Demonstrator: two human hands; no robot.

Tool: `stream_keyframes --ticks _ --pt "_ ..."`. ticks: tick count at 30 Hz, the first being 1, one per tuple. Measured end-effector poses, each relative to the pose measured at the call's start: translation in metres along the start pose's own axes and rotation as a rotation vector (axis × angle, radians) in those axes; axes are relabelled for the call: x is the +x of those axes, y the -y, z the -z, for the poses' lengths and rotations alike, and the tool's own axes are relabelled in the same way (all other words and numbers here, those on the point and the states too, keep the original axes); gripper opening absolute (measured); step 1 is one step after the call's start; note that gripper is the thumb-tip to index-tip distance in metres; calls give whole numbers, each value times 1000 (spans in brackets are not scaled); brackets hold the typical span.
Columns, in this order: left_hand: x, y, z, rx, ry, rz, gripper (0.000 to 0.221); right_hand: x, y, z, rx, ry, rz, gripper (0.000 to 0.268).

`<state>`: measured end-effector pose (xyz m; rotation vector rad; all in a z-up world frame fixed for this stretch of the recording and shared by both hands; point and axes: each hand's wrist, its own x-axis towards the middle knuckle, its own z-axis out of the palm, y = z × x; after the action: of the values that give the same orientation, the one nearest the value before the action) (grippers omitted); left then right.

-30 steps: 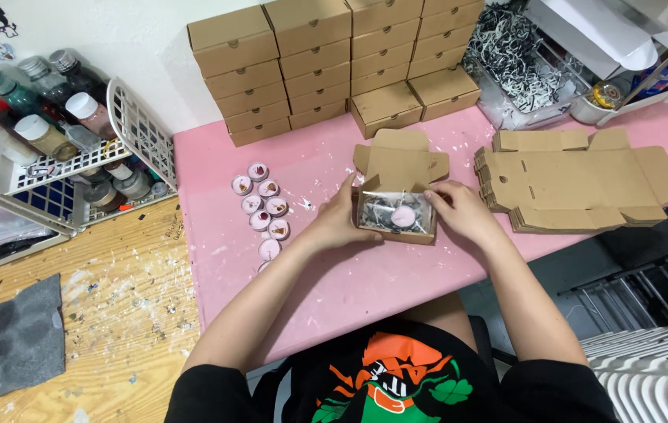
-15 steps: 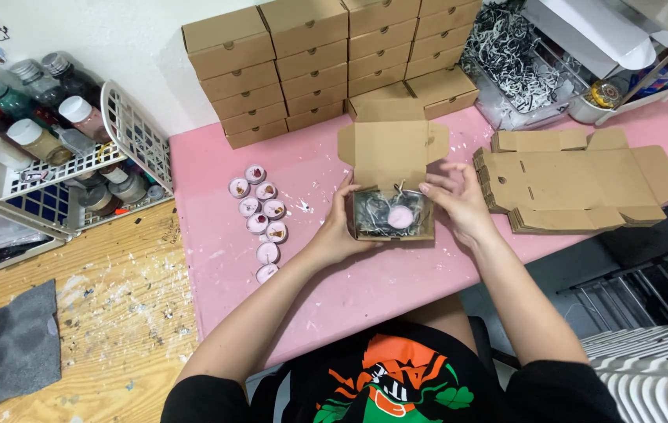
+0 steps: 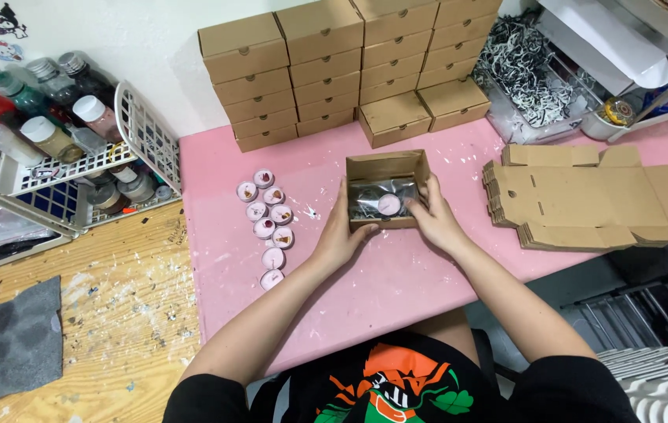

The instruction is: Packing small pink tealights and decorative materials into small cardboard boxes.

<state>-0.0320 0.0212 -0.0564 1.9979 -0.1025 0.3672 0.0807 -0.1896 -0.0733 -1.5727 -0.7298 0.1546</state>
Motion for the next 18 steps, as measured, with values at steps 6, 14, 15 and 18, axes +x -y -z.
stream_keyframes --ticks 6,14,15,18 --pt "-3 9 -5 154 -3 -11 113 -9 -8 1 -105 -67 -95 58" --pt "-3 10 -6 141 -8 -9 105 -13 34 -7 -369 30 20 77" --pt "-3 9 -6 141 -2 8 106 -13 34 -6 -357 51 39 75" --pt "-4 23 -11 164 -4 -33 101 -16 19 -4 -142 13 24 55"
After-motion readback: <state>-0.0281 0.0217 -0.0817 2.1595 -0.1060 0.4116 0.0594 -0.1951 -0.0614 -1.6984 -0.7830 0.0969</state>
